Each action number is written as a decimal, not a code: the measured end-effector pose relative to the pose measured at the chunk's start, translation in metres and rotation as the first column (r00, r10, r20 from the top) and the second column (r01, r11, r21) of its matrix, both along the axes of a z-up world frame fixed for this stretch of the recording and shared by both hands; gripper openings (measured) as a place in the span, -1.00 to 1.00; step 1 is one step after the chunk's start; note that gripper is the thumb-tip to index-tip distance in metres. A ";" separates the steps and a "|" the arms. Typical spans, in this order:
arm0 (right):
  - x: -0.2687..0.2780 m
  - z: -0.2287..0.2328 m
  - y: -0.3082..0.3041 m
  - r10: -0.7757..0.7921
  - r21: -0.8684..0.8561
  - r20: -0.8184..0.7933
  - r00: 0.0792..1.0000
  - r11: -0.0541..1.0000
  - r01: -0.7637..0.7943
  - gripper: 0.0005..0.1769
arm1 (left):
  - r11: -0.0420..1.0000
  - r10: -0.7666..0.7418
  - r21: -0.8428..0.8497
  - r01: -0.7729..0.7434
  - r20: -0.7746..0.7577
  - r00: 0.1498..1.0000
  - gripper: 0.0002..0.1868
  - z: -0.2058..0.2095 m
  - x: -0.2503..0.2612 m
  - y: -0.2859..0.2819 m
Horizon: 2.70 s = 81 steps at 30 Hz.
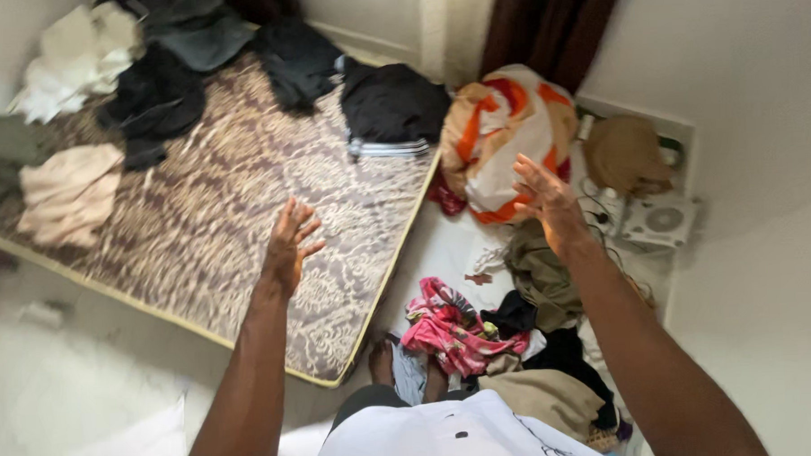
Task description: The person picks up various garments from a cluttered floor and bed, folds them by hand, and places them into a laundry basket. The person handles shirts, pants, and other clothing items one at a time.
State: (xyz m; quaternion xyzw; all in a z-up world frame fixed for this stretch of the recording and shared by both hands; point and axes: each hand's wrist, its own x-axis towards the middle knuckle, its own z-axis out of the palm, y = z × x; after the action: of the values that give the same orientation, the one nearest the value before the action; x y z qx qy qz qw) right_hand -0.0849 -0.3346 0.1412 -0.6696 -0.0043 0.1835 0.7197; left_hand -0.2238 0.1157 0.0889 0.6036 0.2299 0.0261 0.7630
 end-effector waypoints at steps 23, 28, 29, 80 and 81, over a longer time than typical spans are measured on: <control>-0.086 0.053 0.391 0.683 -0.027 0.114 0.722 0.728 -0.685 -0.09 | 0.763 0.646 -0.008 -0.646 0.049 0.762 -0.03 0.013 -0.342 0.182; -0.127 0.058 0.469 0.758 -0.085 0.087 0.647 0.652 -0.753 -0.04 | 0.737 0.672 0.033 -0.675 0.063 0.738 0.00 0.015 -0.387 0.209; -0.133 0.058 0.483 0.782 -0.087 0.096 0.616 0.623 -0.777 -0.03 | 0.738 0.670 0.051 -0.673 0.060 0.740 0.00 0.012 -0.397 0.208; -0.514 0.066 1.261 0.988 -0.061 0.064 -0.143 -0.139 -0.988 0.04 | 0.060 0.995 -0.005 -0.998 0.075 0.059 -0.12 0.014 -0.768 0.678; -0.522 0.064 1.272 0.987 -0.072 0.067 -0.143 -0.139 -0.988 0.04 | 0.064 0.996 0.019 -0.998 0.065 0.065 -0.12 0.015 -0.777 0.692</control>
State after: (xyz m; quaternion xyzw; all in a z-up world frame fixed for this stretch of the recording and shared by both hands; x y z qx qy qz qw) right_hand -0.6073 0.9379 0.2053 -0.4427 -0.5438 0.6301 0.3335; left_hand -1.0012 0.8075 0.1035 0.3048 0.5665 0.5576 0.5247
